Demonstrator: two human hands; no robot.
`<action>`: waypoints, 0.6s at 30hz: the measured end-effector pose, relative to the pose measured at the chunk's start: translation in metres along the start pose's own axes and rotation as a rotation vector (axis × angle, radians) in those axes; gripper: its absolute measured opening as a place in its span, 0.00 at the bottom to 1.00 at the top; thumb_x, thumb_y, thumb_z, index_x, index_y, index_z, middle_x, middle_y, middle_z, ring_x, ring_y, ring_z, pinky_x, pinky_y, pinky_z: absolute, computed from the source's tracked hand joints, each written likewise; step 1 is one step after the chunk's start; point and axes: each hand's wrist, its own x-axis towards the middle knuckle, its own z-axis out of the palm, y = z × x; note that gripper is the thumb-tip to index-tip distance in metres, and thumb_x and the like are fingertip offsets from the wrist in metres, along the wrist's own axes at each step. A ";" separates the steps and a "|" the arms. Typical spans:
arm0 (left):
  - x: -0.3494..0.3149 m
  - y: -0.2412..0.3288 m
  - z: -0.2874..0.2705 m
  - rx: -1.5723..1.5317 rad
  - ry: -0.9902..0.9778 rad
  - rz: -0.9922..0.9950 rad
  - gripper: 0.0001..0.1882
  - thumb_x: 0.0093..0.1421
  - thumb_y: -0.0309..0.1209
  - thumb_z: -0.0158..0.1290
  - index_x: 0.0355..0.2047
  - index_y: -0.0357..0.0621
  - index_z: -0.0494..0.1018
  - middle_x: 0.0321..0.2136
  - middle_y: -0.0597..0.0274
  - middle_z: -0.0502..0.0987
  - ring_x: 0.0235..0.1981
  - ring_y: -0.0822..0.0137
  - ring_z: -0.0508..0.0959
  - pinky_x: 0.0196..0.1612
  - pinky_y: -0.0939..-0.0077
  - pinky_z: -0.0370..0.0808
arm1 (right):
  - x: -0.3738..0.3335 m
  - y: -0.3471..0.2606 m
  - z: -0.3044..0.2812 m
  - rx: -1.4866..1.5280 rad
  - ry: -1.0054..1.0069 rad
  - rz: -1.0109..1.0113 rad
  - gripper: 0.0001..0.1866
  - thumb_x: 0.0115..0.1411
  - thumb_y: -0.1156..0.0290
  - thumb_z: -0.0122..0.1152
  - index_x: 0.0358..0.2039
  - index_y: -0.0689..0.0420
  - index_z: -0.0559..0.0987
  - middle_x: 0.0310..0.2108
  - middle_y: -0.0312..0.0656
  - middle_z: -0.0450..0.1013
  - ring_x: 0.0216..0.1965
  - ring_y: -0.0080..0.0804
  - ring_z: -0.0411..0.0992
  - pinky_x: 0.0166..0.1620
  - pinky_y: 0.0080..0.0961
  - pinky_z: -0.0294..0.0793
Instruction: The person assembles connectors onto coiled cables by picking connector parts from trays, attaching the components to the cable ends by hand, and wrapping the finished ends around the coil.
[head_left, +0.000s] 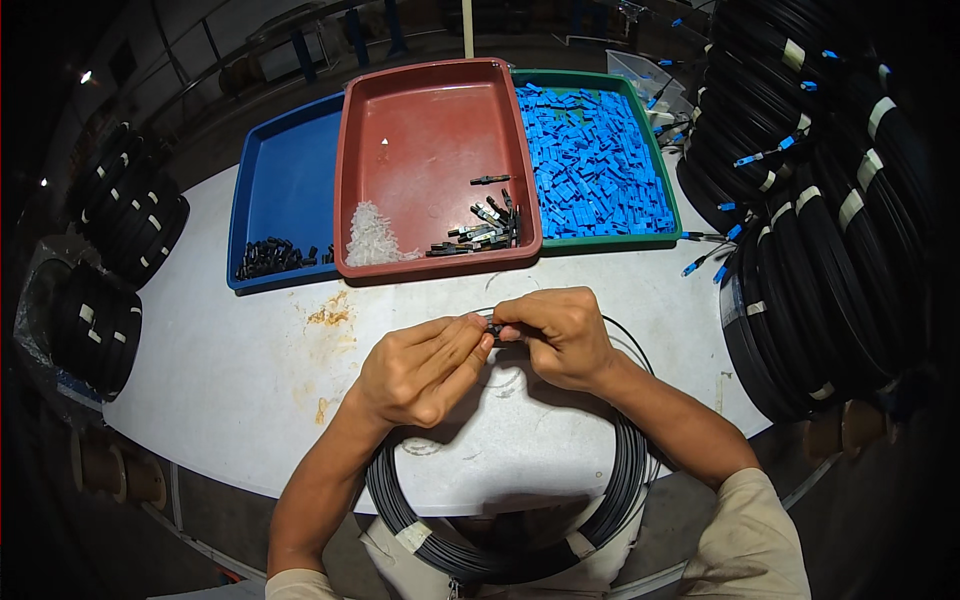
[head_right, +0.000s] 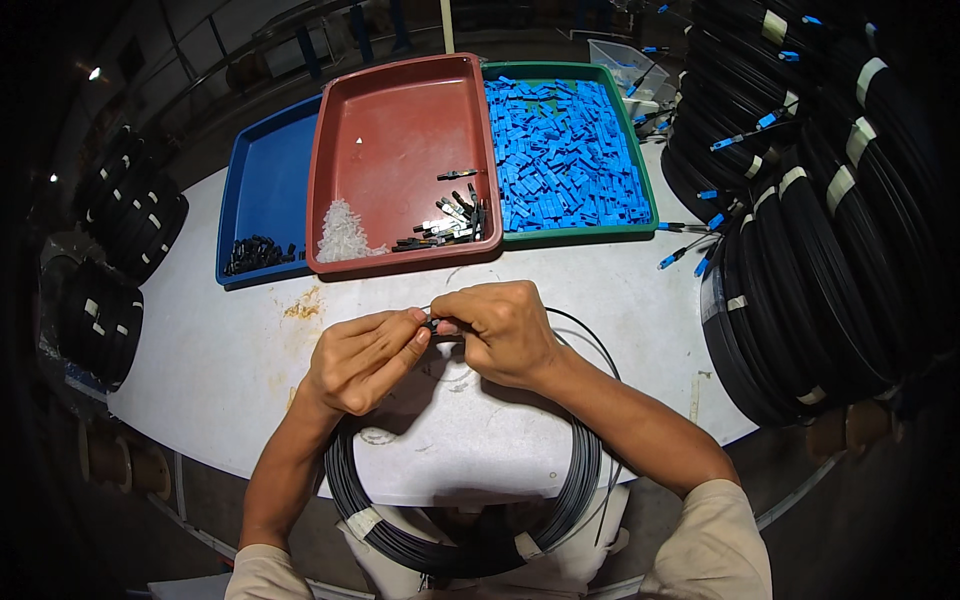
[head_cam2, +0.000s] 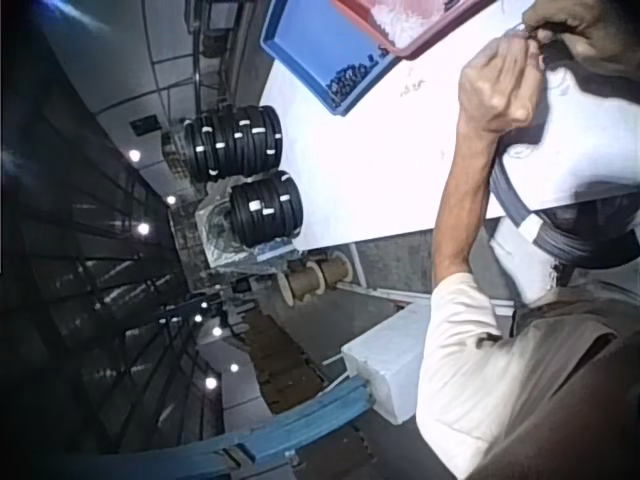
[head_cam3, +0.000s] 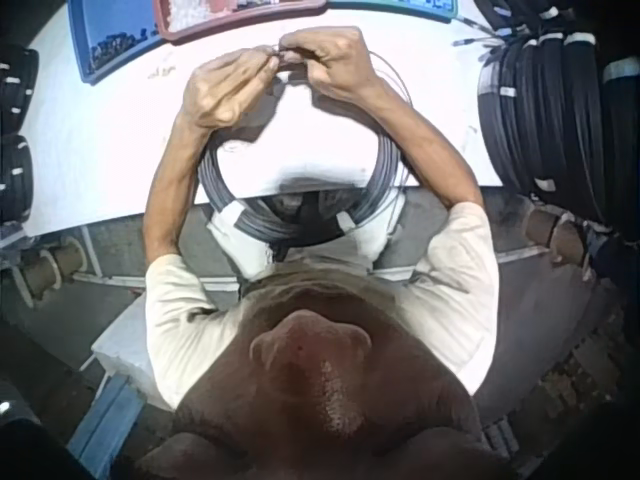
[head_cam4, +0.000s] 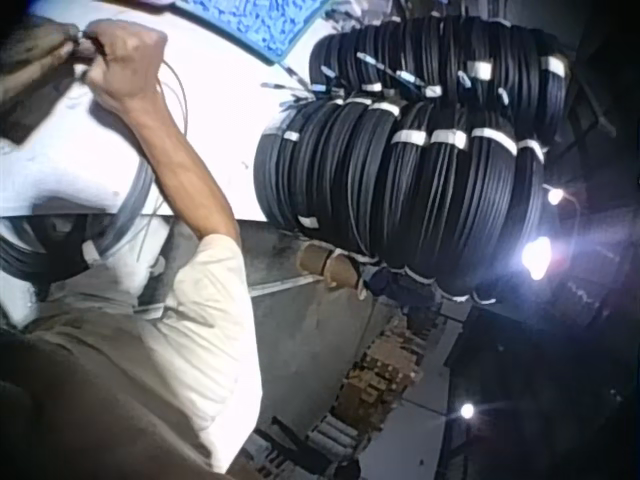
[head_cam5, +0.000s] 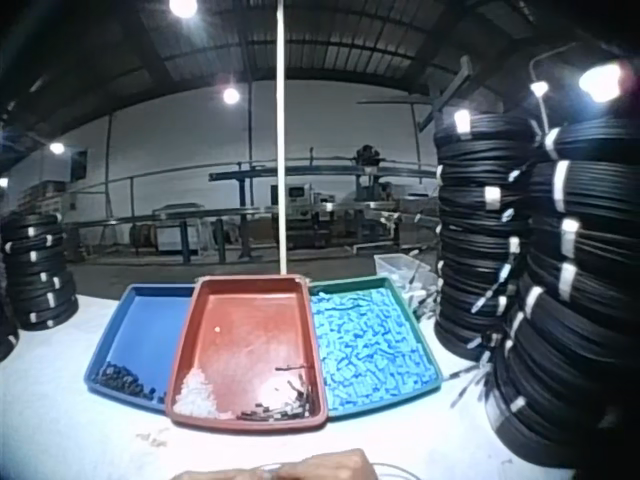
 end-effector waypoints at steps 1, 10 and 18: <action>0.003 0.000 -0.002 0.100 -0.031 0.077 0.08 0.50 0.18 0.62 0.32 0.30 0.81 0.31 0.48 0.83 0.32 0.61 0.86 0.33 0.70 0.86 | 0.000 0.001 0.000 -0.002 0.004 -0.001 0.07 0.46 0.82 0.63 0.28 0.61 0.83 0.22 0.47 0.78 0.23 0.41 0.78 0.26 0.32 0.75; -0.005 -0.012 -0.002 -0.294 0.078 -0.514 0.43 0.46 0.26 0.74 0.62 0.35 0.69 0.30 0.53 0.86 0.30 0.67 0.87 0.31 0.83 0.80 | 0.003 0.012 -0.005 -0.008 -0.068 -0.020 0.06 0.55 0.72 0.68 0.33 0.58 0.81 0.24 0.45 0.78 0.25 0.44 0.78 0.28 0.35 0.74; -0.008 -0.015 -0.005 -0.310 0.009 -0.586 0.52 0.44 0.32 0.75 0.67 0.37 0.62 0.34 0.53 0.86 0.39 0.63 0.87 0.45 0.77 0.80 | 0.003 0.015 -0.007 -0.006 -0.196 0.120 0.08 0.58 0.72 0.66 0.37 0.59 0.80 0.28 0.49 0.80 0.29 0.47 0.79 0.34 0.37 0.76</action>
